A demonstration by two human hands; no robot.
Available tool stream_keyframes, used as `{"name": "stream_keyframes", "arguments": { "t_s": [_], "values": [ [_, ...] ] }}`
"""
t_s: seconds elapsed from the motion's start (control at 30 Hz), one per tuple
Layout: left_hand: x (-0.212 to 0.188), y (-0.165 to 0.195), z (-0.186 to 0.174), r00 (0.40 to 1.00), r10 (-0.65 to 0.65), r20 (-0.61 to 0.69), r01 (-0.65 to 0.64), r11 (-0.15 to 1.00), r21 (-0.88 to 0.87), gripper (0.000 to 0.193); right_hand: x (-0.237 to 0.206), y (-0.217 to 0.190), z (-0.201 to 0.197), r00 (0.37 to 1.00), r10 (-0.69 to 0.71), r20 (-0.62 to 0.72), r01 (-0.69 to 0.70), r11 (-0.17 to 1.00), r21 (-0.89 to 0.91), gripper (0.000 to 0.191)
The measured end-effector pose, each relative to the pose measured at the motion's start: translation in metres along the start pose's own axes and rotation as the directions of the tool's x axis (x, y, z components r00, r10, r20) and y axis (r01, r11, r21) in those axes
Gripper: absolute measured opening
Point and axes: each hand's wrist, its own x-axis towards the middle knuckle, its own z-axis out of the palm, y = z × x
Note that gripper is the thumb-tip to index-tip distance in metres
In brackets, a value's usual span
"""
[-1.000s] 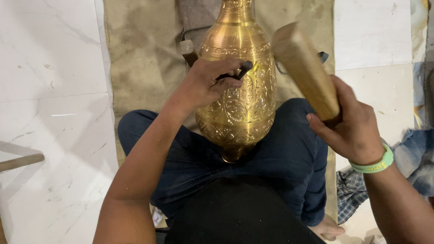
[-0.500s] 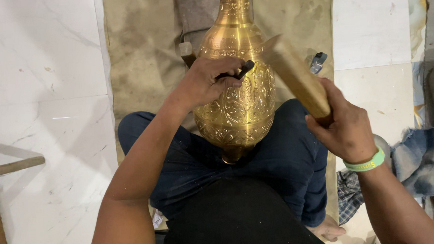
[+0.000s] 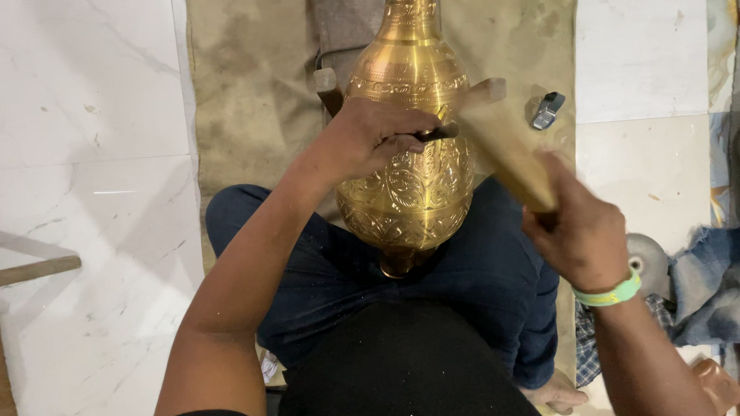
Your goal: The person sits cross-legged on the floor with a large brass vase on their lap and embosses its decorative pattern. They hold a punch against the engraved surface with one hand and strike it repeatedly with a wooden mallet held in the other hand, repositioning the punch across different areas of the vase body.
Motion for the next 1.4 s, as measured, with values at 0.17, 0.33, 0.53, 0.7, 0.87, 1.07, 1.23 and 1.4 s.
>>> {"name": "stream_keyframes", "arguments": {
  "t_s": [0.17, 0.33, 0.53, 0.7, 0.87, 1.07, 1.23, 1.4],
  "values": [
    [-0.036, -0.012, 0.012, 0.9, -0.243, -0.362, 0.192, 0.967, -0.17, 0.02, -0.03, 0.036, 0.036, 0.987, 0.151, -0.052, -0.126, 0.938, 0.323, 0.073],
    [-0.102, -0.013, 0.038, 0.518, -0.682, -0.516, 0.205, 0.685, -0.699, 0.032, -0.081, 0.06, 0.085, 0.899, 0.425, 0.101, -0.394, 0.689, 0.609, 0.029],
    [-0.139, 0.016, 0.062, 0.457, -0.739, -0.495, 0.171, 0.619, -0.766, 0.04, -0.09, 0.068, 0.118, 0.802, 0.533, 0.271, -0.484, 0.313, 0.817, 0.047],
    [-0.134, 0.037, 0.057, 0.54, -0.701, -0.466, 0.156, 0.627, -0.763, 0.034, -0.087, 0.047, 0.112, 0.865, 0.465, 0.191, -0.398, 0.401, 0.825, 0.047],
    [-0.109, 0.03, 0.041, 0.394, -0.687, -0.61, 0.223, 0.716, -0.662, 0.022, -0.08, 0.022, 0.095, 0.877, 0.444, 0.181, -0.356, 0.351, 0.866, 0.055],
    [-0.073, 0.014, 0.032, 0.37, -0.904, -0.212, 0.223, 0.308, -0.925, 0.032, -0.076, -0.002, 0.089, 0.828, 0.403, 0.389, -0.442, 0.044, 0.896, 0.069],
    [-0.052, 0.014, 0.026, 0.423, -0.905, 0.044, 0.208, 0.05, -0.977, 0.038, -0.066, -0.01, 0.093, 0.835, 0.379, 0.398, -0.438, 0.021, 0.899, 0.06],
    [-0.047, 0.032, 0.018, 0.457, -0.889, 0.023, 0.145, 0.049, -0.988, 0.045, -0.053, -0.009, 0.082, 0.815, 0.389, 0.43, -0.477, 0.027, 0.879, 0.064]
  ]
}}
